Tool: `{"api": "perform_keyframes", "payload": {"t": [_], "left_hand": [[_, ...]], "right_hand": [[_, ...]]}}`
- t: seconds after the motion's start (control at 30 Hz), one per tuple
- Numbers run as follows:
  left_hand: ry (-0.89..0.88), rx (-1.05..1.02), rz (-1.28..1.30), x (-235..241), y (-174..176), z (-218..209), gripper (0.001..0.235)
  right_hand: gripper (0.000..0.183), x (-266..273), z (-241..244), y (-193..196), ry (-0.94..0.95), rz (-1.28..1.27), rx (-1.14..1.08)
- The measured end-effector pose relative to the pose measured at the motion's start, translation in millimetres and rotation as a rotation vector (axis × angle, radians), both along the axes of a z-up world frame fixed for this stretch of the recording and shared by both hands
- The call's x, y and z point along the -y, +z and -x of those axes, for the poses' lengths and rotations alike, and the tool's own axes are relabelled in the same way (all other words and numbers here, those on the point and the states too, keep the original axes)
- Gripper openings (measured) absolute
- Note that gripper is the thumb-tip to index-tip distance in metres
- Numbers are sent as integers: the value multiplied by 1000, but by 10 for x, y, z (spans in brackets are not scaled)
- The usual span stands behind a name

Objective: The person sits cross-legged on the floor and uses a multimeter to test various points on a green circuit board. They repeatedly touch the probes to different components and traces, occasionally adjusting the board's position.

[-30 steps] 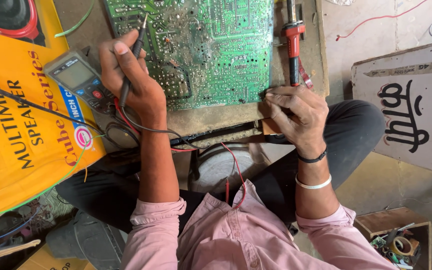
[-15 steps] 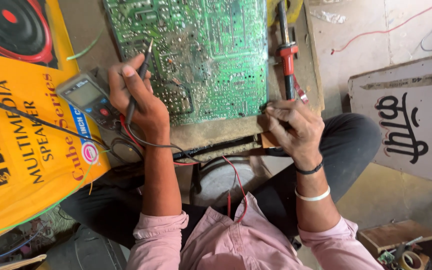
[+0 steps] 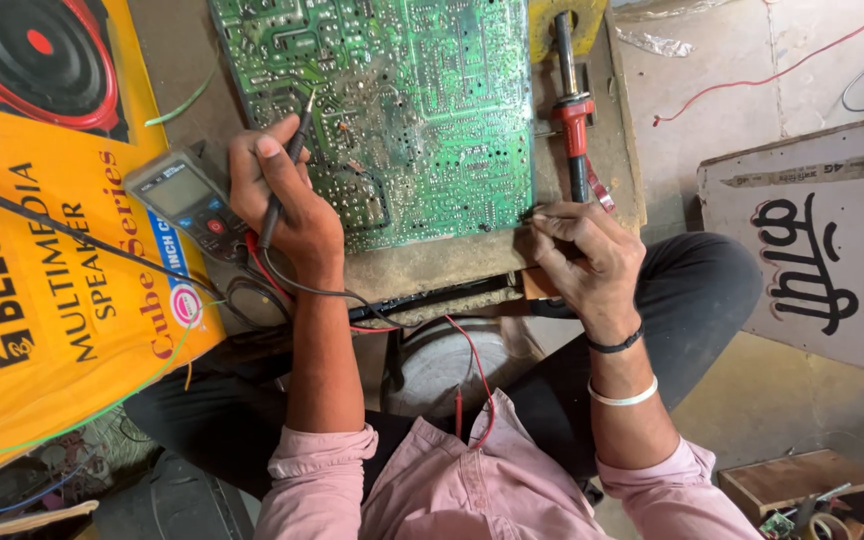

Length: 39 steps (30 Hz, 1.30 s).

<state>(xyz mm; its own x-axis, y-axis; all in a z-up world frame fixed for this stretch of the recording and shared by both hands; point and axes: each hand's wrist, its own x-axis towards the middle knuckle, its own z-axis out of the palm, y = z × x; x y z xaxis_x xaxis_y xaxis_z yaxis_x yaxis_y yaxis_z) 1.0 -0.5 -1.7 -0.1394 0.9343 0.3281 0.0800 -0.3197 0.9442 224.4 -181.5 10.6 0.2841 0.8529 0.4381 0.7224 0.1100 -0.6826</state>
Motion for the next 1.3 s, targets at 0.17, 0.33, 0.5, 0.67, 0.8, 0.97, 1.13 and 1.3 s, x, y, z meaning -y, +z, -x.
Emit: {"api": "perform_keyframes", "payload": {"t": [0.17, 0.33, 0.5, 0.67, 0.8, 0.97, 1.13, 1.3], "left_hand": [[-17, -8, -11, 3, -31, 8, 50], [-28, -25, -34, -4, -43, 15, 51], [-16, -6, -26, -29, -45, 2, 50], [-2, -51, -72, -15, -6, -12, 50], [-11, -32, -74, -10, 40, -20, 49], [-20, -77, -101, 10, 99, -15, 46], [-20, -116, -106, 32, 168, 10, 44], [-32, -109, -108, 32, 142, 2, 44]], "right_hand": [[14, -7, 12, -13, 1, -1, 8], [14, -28, 48, -1, -17, -8, 29], [15, -34, 65, 25, -16, 16, 6], [27, -29, 139, 42, -97, 73, -31], [21, -49, 145, 38, -15, -56, 139], [17, -23, 143, -5, -20, -65, 65], [16, -33, 148, -18, 13, -99, 39], [16, -29, 152, -2, -19, -81, 40]]}}
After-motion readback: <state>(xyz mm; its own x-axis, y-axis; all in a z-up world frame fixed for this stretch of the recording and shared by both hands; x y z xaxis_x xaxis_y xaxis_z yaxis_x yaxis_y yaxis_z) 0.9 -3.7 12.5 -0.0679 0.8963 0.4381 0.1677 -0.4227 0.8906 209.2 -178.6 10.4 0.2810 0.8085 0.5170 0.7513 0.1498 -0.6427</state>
